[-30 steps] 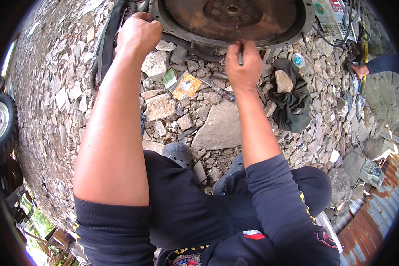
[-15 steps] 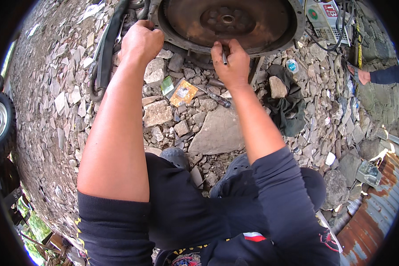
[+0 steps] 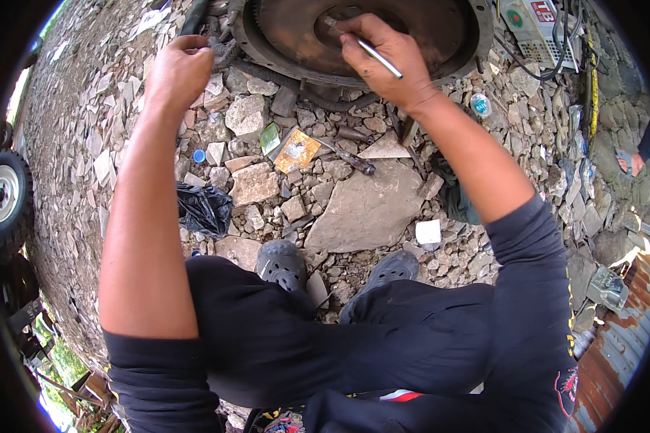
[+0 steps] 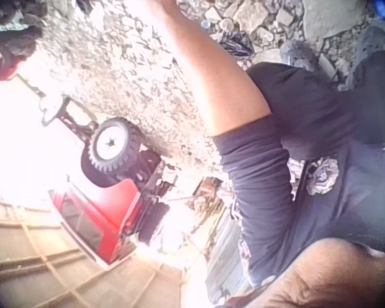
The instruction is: The person uses a pen and a cloth to mark and clean components on an engine flywheel assembly located on the ground.
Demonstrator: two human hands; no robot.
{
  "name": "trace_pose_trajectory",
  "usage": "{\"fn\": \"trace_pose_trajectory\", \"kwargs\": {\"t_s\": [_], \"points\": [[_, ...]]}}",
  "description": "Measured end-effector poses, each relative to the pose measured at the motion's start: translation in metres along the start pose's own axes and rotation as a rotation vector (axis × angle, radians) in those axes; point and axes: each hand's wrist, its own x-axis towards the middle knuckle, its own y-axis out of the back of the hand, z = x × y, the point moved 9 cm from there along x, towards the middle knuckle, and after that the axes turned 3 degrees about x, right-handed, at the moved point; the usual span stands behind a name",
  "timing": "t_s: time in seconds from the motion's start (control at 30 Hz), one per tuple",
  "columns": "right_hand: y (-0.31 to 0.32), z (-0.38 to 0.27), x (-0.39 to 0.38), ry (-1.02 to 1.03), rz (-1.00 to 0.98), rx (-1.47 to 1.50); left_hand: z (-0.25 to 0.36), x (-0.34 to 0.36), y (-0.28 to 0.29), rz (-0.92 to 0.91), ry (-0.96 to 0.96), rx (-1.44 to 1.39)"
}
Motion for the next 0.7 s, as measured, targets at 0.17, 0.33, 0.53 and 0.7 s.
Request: {"fn": "trace_pose_trajectory", "kwargs": {"t_s": [0.17, 0.33, 0.53, 0.7], "points": [[-0.022, 0.037, -0.028, -0.07, -0.063, -0.073, -0.011, 0.0, 0.015, 0.055, -0.013, 0.137], [-0.01, 0.005, -0.005, 0.088, -0.037, -0.107, -0.021, 0.004, 0.024, 0.065, 0.006, 0.078], [-0.014, 0.008, -0.014, 0.247, -0.168, -0.329, -0.001, 0.006, 0.007, 0.05, -0.053, 0.126], [-0.021, 0.016, -0.016, 0.252, -0.18, -0.335, 0.002, 0.007, 0.004, 0.024, -0.037, 0.099]]}}
